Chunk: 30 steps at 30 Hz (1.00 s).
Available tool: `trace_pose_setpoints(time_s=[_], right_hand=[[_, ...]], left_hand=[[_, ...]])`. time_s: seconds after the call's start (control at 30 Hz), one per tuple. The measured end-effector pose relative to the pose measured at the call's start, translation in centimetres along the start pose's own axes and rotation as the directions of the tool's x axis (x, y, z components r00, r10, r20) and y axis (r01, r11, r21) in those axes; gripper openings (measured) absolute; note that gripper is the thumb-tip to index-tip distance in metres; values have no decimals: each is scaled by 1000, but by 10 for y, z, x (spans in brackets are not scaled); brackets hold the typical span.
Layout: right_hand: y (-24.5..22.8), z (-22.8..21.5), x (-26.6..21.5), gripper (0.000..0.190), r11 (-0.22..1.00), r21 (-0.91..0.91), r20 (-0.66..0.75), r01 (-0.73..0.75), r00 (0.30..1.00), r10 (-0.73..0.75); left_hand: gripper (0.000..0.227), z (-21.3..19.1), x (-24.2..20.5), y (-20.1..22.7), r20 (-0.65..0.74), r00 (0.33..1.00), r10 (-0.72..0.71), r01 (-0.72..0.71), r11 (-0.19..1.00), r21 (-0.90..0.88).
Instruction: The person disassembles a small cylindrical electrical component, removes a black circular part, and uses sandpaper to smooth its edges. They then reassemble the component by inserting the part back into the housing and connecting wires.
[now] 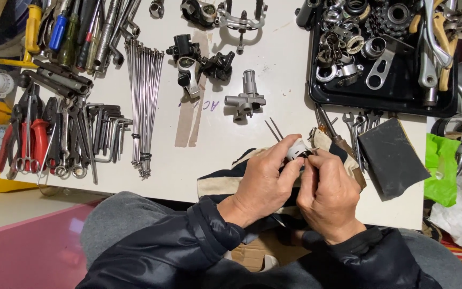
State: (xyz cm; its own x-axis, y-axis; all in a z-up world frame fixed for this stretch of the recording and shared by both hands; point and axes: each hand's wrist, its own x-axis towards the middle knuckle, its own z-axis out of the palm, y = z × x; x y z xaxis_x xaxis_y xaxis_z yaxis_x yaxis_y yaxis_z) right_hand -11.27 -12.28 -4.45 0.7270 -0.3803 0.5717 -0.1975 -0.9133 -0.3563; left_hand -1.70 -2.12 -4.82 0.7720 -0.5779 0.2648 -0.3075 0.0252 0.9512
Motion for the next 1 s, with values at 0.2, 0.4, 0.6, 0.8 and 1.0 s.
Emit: trace_pose_setpoints(time_s=[0.2,0.4,0.6,0.8,1.0], right_hand=[[4,3,-5,5,995,-81,-8,54,998,-55],[5,4,-10,6,993,-94,-1,66,998,-66],[-13,-9,11,3,996,73,193,-44,981,29],[-29,-27,35,24,940,337,258,-49,965,-42],[-5,-42,45,29,960,275,292,-58,956,-26]], left_hand=[[39,0,-1,-2,11,1000,-9,8,1000,3],[40,-2,-2,0,56,995,-77,77,997,0],[46,-23,17,10,279,840,-465,445,885,136],[44,-45,35,25,334,774,-539,560,828,37],[35,-52,35,12,290,708,-643,700,694,-170]])
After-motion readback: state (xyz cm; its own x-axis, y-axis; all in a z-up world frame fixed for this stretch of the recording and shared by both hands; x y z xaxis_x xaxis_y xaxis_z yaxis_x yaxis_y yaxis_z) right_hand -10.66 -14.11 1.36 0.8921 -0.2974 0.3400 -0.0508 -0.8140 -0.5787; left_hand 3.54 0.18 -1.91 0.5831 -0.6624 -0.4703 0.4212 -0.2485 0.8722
